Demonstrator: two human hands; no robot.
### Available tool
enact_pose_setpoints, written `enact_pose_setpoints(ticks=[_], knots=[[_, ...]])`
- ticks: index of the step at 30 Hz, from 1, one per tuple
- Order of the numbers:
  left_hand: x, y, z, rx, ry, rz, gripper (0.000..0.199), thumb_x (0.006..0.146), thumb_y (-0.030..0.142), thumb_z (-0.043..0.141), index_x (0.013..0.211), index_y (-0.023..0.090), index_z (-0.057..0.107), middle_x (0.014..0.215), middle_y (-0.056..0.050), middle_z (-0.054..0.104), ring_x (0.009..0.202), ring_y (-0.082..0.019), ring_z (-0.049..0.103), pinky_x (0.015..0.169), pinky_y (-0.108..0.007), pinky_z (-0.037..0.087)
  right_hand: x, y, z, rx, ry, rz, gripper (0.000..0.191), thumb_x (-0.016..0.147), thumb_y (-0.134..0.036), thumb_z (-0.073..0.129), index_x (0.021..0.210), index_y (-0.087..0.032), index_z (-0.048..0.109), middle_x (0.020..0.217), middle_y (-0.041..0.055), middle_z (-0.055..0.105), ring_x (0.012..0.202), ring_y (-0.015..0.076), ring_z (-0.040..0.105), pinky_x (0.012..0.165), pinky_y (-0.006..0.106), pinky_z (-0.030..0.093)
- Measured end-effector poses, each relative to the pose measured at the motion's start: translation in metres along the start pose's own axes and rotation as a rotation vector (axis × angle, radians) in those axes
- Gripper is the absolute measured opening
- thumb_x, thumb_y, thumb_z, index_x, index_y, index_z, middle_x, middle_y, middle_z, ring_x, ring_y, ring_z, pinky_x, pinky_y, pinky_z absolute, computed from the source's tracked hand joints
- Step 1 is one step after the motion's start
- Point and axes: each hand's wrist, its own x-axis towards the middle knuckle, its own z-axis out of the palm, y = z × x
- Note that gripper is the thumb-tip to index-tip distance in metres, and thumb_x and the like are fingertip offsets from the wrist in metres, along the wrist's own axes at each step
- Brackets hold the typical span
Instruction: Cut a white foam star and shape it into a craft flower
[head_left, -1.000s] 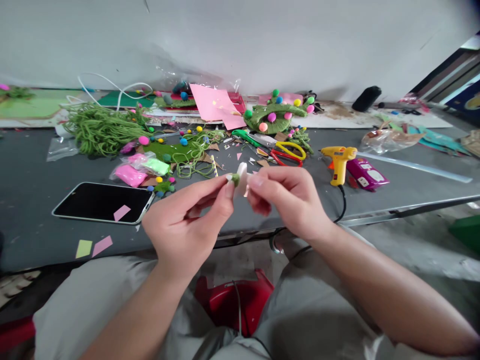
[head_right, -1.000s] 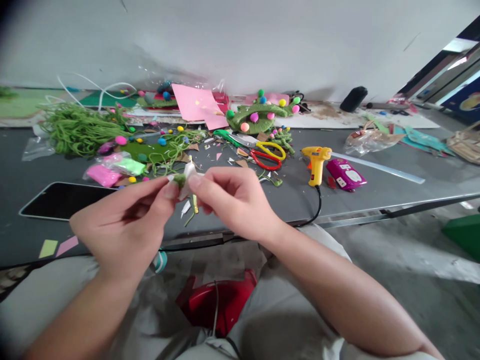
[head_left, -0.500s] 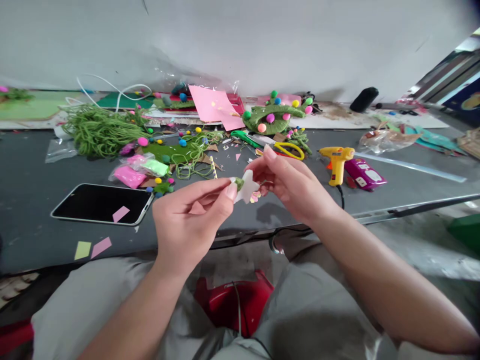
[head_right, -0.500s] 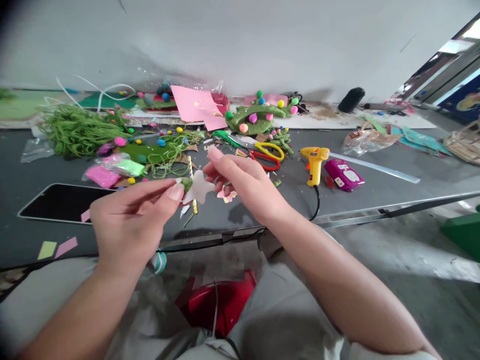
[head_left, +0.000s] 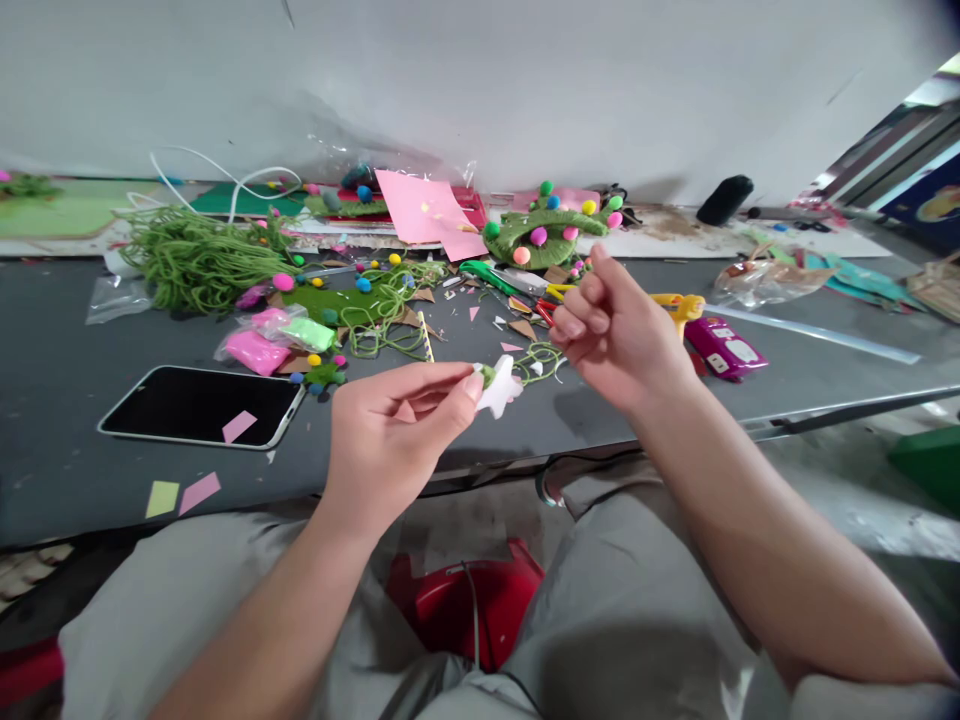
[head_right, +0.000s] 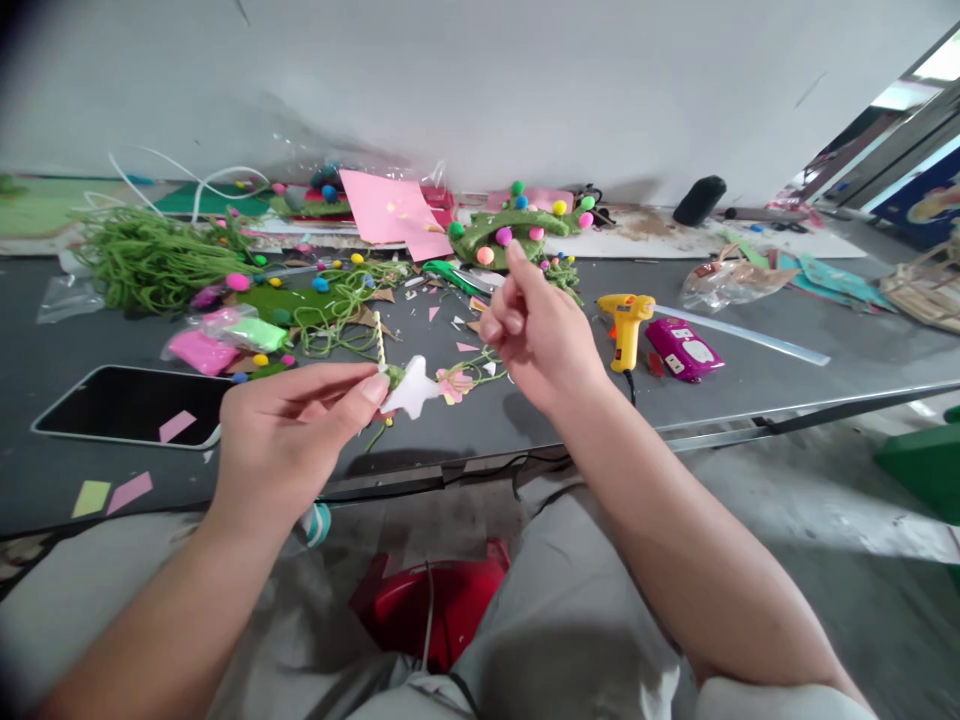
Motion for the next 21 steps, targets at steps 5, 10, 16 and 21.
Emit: enact_pose_setpoints(ticks=[5, 10, 16, 21], knots=[[0.002, -0.003, -0.003, -0.046, -0.009, -0.005, 0.011, 0.081, 0.024, 0.086, 0.09, 0.03, 0.086, 0.079, 0.004, 0.082, 0.066, -0.011, 0.077, 0.06, -0.012, 0.061, 0.006, 0.01, -0.009, -0.068, 0.121, -0.044, 0.036, 0.083, -0.052, 0.084, 0.073, -0.021, 0.067, 0.072, 0.0003, 0.063, 0.07, 0.0117, 0.063, 0.064, 0.026, 0.05], [0.004, -0.005, -0.003, -0.059, -0.024, -0.018, 0.01, 0.082, 0.026, 0.085, 0.091, 0.03, 0.086, 0.077, 0.004, 0.082, 0.064, -0.011, 0.076, 0.06, -0.013, 0.061, -0.008, 0.009, 0.003, -0.146, -0.138, 0.009, 0.041, 0.089, -0.059, 0.075, 0.08, -0.019, 0.076, 0.092, 0.0056, 0.074, 0.081, 0.0136, 0.068, 0.072, 0.026, 0.053], [0.004, -0.003, -0.004, -0.069, -0.057, -0.015, 0.01, 0.083, 0.026, 0.085, 0.092, 0.029, 0.086, 0.079, 0.004, 0.082, 0.067, -0.011, 0.077, 0.062, -0.014, 0.061, -0.029, -0.002, 0.023, -0.184, -0.378, 0.065, 0.037, 0.09, -0.056, 0.076, 0.09, -0.019, 0.078, 0.078, 0.0015, 0.069, 0.069, 0.0117, 0.062, 0.062, 0.024, 0.05], [0.004, -0.003, -0.006, -0.065, -0.081, -0.004, 0.01, 0.085, 0.027, 0.083, 0.095, 0.029, 0.086, 0.082, 0.003, 0.082, 0.068, -0.011, 0.076, 0.063, -0.016, 0.062, -0.035, 0.002, 0.031, -0.134, -0.406, 0.054, 0.029, 0.083, -0.043, 0.086, 0.086, -0.017, 0.074, 0.077, 0.0006, 0.073, 0.068, 0.0123, 0.066, 0.063, 0.023, 0.053]])
